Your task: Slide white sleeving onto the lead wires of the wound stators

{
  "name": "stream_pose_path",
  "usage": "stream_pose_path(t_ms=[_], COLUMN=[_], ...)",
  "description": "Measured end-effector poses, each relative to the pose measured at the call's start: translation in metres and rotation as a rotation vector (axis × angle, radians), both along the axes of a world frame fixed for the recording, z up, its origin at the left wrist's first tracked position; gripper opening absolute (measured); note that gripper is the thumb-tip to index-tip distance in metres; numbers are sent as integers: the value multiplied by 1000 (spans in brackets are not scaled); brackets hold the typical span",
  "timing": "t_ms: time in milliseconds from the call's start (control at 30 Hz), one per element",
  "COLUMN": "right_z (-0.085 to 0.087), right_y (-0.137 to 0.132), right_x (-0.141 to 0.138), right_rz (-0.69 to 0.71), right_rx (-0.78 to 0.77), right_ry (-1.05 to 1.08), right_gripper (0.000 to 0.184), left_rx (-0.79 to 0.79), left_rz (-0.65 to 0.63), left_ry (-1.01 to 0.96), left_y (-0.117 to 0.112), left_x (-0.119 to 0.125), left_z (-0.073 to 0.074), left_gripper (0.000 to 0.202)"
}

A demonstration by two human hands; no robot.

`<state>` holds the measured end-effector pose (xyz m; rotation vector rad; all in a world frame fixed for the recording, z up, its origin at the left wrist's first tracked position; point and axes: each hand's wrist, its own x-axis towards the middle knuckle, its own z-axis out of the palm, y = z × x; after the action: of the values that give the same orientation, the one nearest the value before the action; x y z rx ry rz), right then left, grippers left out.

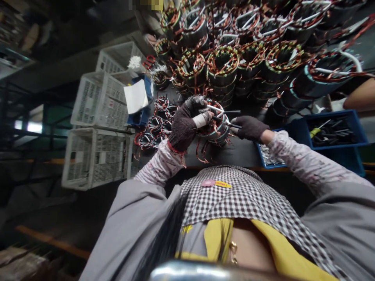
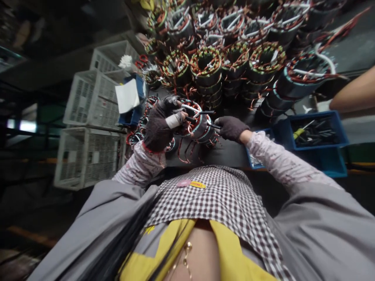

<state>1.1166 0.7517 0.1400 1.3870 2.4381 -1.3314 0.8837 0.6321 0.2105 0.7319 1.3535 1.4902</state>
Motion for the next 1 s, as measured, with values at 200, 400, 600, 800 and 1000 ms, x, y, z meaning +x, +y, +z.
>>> stream_pose_path(t_ms=[200,400,600,800,1000], right_z=[-7,-11,30,89,8], right_y=[-32,-23,-28,-68,-49], right_x=[18,13,39,20,60], right_rz=[262,309,-59,-126,-478], right_rx=[363,288,361,378,207], right_ry=[-279,-341,269,926,876], right_gripper=[42,40,39,32,28], left_rx=[14,-13,-11,45,145], left_rz=[-32,-26,-19,-70,195], left_ry=[-17,25,63,20,283], left_y=[-1,4,-2,-9,12], left_x=[-2,1,7,32,-11], left_z=[3,3,25,39,7], left_gripper=[56,53,54,55,46])
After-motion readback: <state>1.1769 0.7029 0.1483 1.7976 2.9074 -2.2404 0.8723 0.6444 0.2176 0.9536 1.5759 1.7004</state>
